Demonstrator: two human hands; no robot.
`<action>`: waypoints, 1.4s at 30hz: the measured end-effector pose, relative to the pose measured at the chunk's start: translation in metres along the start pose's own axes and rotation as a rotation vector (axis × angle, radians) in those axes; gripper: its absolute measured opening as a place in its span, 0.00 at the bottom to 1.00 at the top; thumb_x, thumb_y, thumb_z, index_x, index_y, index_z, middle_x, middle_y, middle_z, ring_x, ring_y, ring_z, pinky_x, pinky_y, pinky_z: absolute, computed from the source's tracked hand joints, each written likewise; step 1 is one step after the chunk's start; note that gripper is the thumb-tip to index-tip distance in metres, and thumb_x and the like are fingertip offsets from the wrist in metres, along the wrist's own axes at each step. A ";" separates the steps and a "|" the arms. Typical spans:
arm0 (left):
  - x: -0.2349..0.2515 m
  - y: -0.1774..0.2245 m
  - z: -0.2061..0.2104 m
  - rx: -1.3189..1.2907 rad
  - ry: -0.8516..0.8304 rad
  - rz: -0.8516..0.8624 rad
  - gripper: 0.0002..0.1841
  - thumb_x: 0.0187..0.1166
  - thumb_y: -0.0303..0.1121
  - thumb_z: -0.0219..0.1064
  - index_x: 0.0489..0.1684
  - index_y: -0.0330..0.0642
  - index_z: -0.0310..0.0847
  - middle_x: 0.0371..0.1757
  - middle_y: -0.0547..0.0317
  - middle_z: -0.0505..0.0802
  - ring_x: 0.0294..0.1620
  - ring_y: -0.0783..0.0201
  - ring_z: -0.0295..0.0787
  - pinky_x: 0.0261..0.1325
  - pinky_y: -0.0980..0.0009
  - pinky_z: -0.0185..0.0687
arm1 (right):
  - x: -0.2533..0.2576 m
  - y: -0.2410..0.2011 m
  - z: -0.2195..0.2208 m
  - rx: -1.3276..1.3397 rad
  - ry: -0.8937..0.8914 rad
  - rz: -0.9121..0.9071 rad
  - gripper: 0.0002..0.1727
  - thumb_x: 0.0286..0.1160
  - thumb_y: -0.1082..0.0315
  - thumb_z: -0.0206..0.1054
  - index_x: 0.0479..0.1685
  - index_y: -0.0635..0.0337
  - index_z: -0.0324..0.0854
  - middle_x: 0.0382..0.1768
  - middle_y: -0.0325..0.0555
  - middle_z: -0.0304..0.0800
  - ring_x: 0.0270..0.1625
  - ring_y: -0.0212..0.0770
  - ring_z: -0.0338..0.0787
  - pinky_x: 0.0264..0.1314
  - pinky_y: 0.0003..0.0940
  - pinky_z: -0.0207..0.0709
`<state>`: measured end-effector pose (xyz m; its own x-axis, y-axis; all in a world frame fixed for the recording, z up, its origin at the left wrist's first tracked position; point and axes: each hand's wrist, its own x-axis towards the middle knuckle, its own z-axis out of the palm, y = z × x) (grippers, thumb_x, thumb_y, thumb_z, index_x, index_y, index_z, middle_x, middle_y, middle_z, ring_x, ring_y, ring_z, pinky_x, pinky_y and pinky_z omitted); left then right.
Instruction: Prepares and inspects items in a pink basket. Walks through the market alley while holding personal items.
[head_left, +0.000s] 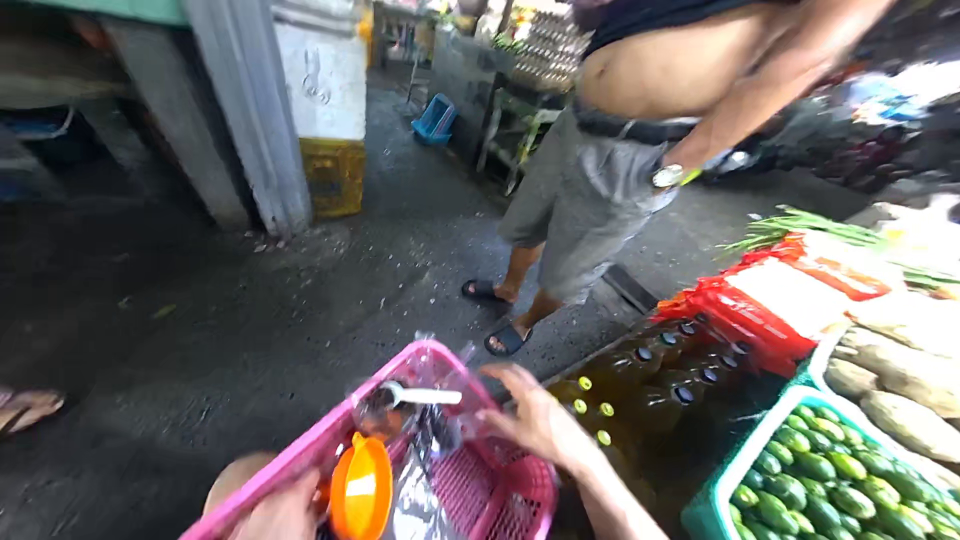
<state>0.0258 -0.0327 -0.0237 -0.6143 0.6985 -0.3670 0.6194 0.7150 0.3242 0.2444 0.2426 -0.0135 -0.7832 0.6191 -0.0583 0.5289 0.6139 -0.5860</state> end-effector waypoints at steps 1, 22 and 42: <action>-0.003 0.002 0.001 -0.001 0.011 0.002 0.12 0.82 0.31 0.65 0.57 0.42 0.90 0.48 0.32 0.94 0.54 0.29 0.91 0.55 0.27 0.80 | -0.003 -0.002 -0.003 0.005 0.028 -0.068 0.41 0.65 0.45 0.79 0.79 0.54 0.77 0.78 0.52 0.79 0.82 0.50 0.75 0.84 0.51 0.71; -0.009 -0.024 0.015 -0.774 0.619 0.440 0.29 0.66 0.47 0.79 0.56 0.32 0.80 0.51 0.72 0.94 0.59 0.94 0.84 0.68 0.89 0.78 | 0.018 -0.061 0.059 0.621 0.143 -0.290 0.15 0.87 0.66 0.55 0.57 0.61 0.87 0.41 0.37 0.93 0.37 0.24 0.89 0.41 0.22 0.85; -0.020 -0.039 0.031 -0.868 0.728 0.260 0.55 0.49 0.54 0.87 0.66 0.13 0.64 0.59 0.54 0.89 0.65 0.91 0.79 0.74 0.87 0.71 | 0.025 -0.058 0.059 0.882 0.162 -0.076 0.18 0.88 0.68 0.49 0.53 0.60 0.88 0.30 0.41 0.94 0.27 0.31 0.89 0.32 0.26 0.84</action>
<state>0.0292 -0.0752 -0.0557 -0.8282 0.4766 0.2947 0.3978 0.1296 0.9083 0.1743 0.1934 -0.0289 -0.7145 0.6948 0.0817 -0.0183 0.0982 -0.9950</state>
